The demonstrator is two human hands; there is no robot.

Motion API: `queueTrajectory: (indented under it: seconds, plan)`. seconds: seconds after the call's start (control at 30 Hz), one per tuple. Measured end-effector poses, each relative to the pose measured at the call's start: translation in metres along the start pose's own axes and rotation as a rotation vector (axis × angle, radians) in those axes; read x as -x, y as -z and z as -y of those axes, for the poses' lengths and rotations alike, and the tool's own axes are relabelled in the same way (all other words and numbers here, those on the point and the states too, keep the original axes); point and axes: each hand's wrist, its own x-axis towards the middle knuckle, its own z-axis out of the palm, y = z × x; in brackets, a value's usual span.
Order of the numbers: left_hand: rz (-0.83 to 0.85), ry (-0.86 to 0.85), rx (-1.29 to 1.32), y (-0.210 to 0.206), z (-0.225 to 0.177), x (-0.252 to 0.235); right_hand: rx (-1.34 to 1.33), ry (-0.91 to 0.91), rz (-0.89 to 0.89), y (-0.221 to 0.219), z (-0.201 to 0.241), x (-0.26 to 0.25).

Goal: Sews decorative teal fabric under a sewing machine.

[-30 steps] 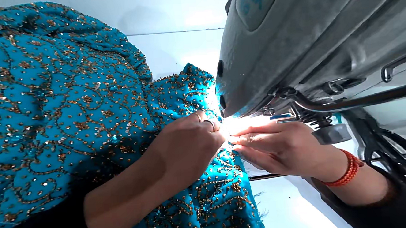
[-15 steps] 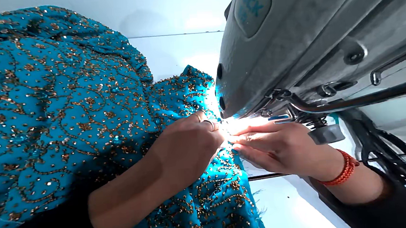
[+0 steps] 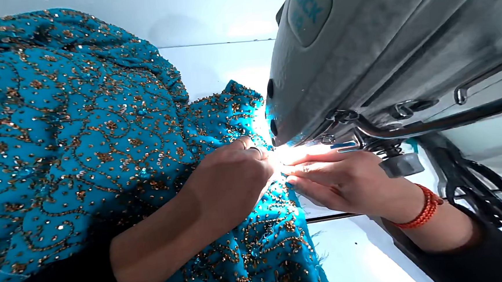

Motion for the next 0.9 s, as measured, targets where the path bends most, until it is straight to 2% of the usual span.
queueTrajectory:
  seconds: [0.4, 0.9]
  plan:
    - [0.027, 0.027, 0.002, 0.0017, 0.0005, -0.0024, 0.064, -0.010, 0.003, -0.0003, 0.0004, 0.0004]
    - [-0.016, 0.040, -0.006, -0.0012, 0.0017, -0.0022, 0.099, 0.002, -0.017, -0.0001, -0.0004, 0.0022]
